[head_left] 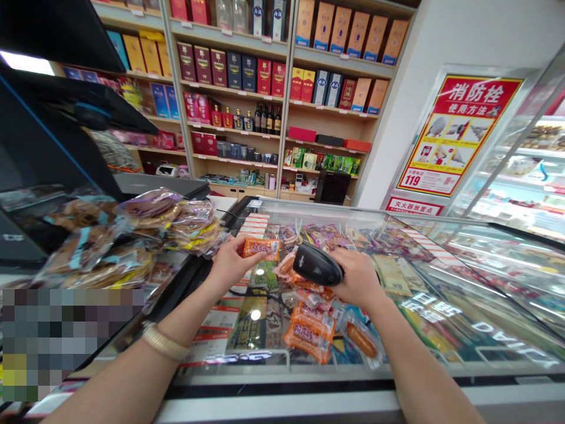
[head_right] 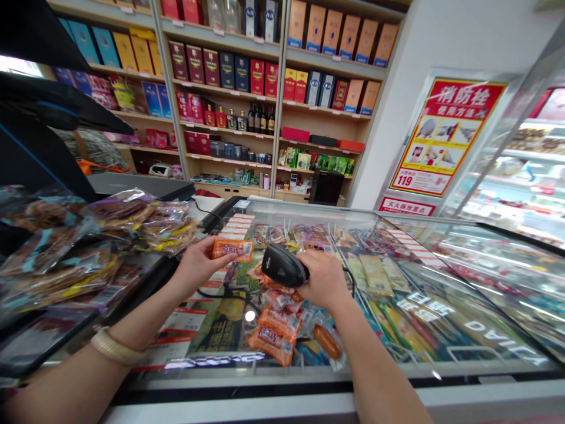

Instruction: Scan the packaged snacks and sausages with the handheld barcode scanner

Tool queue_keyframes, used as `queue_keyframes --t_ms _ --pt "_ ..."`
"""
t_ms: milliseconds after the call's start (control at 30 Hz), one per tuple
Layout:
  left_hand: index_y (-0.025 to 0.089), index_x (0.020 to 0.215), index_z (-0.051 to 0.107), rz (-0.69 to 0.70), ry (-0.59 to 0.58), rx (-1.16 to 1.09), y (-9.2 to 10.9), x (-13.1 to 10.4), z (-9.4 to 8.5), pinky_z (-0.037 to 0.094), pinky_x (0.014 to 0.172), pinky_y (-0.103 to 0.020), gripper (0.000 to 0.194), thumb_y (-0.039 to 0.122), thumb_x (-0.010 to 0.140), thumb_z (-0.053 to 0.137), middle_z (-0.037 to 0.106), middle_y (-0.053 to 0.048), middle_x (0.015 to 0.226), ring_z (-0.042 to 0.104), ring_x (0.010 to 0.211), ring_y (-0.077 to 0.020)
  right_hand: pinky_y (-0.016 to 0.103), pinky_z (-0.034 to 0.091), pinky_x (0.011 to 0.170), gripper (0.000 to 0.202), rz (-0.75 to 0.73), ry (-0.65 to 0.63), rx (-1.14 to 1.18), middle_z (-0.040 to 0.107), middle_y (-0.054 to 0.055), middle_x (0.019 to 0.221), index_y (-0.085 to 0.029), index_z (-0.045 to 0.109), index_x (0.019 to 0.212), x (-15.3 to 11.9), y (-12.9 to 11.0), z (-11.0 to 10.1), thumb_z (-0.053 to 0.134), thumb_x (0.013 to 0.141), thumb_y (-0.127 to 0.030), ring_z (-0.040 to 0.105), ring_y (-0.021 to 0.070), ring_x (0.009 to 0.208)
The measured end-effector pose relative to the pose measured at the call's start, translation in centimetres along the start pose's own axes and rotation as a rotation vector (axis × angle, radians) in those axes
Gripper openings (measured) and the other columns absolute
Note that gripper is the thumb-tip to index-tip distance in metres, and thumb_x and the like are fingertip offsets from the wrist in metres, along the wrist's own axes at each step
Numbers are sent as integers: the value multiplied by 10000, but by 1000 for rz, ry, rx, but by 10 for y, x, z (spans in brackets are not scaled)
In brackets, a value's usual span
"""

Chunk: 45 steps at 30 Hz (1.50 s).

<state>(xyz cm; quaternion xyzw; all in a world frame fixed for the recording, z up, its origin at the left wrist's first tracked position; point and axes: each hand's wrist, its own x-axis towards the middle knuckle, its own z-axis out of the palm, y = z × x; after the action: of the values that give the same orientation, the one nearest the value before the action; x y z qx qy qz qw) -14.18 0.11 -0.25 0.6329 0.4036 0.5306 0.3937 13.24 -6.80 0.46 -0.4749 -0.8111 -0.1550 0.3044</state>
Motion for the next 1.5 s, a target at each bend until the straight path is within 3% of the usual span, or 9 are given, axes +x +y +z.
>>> queue_keyframes --t_ms 333,533,700,833,1000,1133,1300,1400,1500 --pt "187 776 699 -87 52 -124 6 -3 3 537 789 -330 403 347 469 904 743 -37 832 661 833 -230 277 407 634 109 -2 -20 -11 629 30 707 -221 638 812 0 0 0 584 739 -280 588 186 676" --pt "181 776 716 -99 17 -68 4 -4 4 516 813 -331 264 366 613 810 737 -45 831 664 862 -239 311 486 695 260 30 140 29 709 71 857 -209 663 915 -1 9 0 668 766 -422 659 227 781" --pt "182 730 653 -182 7 -24 -10 -9 19 483 669 -278 257 359 604 790 696 -21 731 634 720 -192 320 512 706 242 60 237 44 724 74 876 -206 665 976 -3 20 1 608 797 -358 677 235 798" --pt "201 672 581 -125 40 12 -23 -11 36 462 645 -250 218 343 646 744 636 16 668 588 673 -157 314 504 673 202 101 262 38 708 63 810 -212 663 923 -3 22 3 611 780 -344 663 229 744" --pt "224 703 654 -42 -149 45 -28 -12 44 509 782 -321 61 268 665 675 695 -19 744 643 781 -210 309 502 665 182 77 246 55 704 68 815 -207 658 903 -3 20 2 599 795 -341 664 225 747" --pt "258 768 726 22 -190 139 -23 -12 36 451 980 -397 115 259 657 698 742 -51 898 640 967 -274 320 511 682 214 89 227 54 711 70 835 -212 666 915 -3 21 3 627 791 -383 667 231 761" --pt "254 837 714 120 21 486 -12 -3 6 333 1086 -465 234 150 628 699 698 -102 1012 567 1126 -345 331 533 714 255 82 227 63 729 75 887 -215 678 966 -4 22 4 639 780 -385 684 244 818" --pt "212 817 667 54 113 752 -13 2 -12 300 1073 -531 194 113 651 650 667 -168 1074 517 1182 -412 347 542 749 288 88 217 52 734 83 930 -216 684 1010 -4 21 5 653 769 -371 690 260 863" --pt "200 733 613 10 129 771 -19 3 -20 285 1060 -547 152 78 644 623 670 -191 1064 518 1167 -429 363 547 787 325 99 197 40 735 89 945 -218 684 1063 -4 19 4 657 775 -368 691 273 900"
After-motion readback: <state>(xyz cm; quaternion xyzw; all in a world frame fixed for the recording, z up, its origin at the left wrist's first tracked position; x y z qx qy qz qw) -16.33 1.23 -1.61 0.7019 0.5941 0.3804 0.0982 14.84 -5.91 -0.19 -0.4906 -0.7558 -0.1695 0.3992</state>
